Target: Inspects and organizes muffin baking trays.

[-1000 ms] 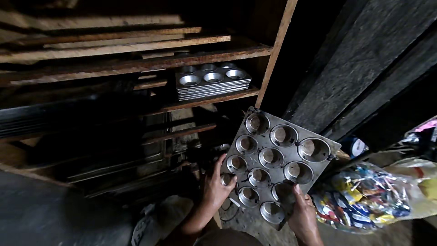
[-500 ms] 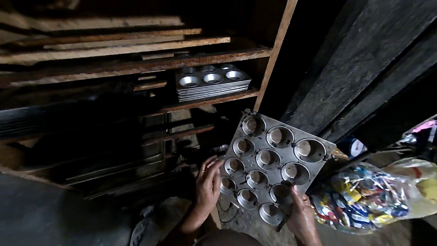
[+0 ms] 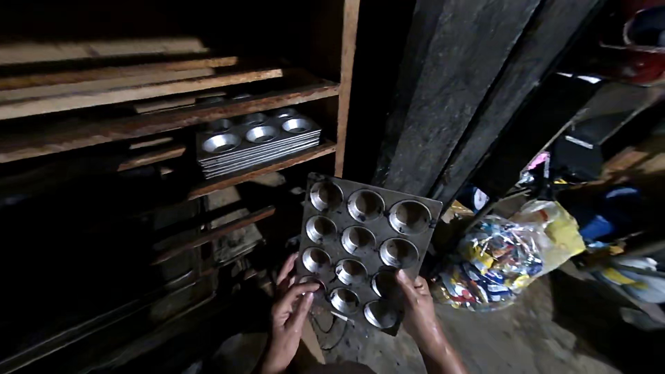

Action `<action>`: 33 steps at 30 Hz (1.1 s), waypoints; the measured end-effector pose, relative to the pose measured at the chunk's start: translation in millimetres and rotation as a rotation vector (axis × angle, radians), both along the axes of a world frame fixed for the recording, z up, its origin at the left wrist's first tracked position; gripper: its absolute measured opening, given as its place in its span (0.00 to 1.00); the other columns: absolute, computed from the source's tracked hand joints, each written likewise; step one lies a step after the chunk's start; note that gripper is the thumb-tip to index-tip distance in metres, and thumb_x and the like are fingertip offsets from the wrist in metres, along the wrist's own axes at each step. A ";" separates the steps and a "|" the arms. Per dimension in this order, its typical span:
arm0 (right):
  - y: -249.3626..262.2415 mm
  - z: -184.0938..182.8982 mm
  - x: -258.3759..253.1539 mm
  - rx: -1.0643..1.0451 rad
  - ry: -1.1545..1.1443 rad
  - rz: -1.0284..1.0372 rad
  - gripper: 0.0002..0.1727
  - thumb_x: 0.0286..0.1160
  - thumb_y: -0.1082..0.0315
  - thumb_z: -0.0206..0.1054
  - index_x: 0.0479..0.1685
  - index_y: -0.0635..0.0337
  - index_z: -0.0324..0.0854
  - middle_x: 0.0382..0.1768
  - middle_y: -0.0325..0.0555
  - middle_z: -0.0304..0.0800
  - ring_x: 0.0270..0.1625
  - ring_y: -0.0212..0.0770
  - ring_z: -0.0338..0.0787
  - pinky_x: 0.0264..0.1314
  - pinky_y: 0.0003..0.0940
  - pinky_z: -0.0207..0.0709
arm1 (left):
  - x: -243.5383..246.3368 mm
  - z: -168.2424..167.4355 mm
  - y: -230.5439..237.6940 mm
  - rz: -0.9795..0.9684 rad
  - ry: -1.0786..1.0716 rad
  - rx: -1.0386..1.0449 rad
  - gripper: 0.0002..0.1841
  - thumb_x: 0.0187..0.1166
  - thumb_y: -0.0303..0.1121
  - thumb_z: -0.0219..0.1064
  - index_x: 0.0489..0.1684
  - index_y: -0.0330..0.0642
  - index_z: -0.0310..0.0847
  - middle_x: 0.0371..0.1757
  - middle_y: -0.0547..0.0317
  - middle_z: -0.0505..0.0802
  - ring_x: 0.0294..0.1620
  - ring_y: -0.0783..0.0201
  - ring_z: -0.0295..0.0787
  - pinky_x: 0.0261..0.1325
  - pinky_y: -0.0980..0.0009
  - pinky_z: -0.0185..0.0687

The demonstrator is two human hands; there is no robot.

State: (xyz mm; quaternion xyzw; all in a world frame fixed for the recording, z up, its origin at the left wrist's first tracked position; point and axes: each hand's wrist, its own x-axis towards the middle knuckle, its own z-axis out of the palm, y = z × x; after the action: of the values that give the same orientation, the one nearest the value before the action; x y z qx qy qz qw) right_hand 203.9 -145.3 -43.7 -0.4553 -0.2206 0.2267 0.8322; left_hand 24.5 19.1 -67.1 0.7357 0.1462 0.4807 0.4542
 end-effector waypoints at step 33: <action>9.4 -1.5 6.8 0.007 0.229 -0.093 0.23 0.90 0.56 0.46 0.35 0.46 0.87 0.29 0.31 0.94 0.32 0.25 0.92 0.37 0.23 0.88 | -3.0 10.2 7.9 0.458 0.275 0.168 0.18 0.71 0.39 0.74 0.54 0.37 0.90 0.49 0.55 0.96 0.54 0.66 0.91 0.65 0.67 0.83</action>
State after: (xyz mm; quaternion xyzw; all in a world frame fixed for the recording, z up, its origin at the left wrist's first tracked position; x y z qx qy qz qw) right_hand 210.7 -135.9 -45.2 -0.4332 -0.1036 0.2379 0.8632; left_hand 21.5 27.1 -56.9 0.7770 0.3285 0.4769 0.2471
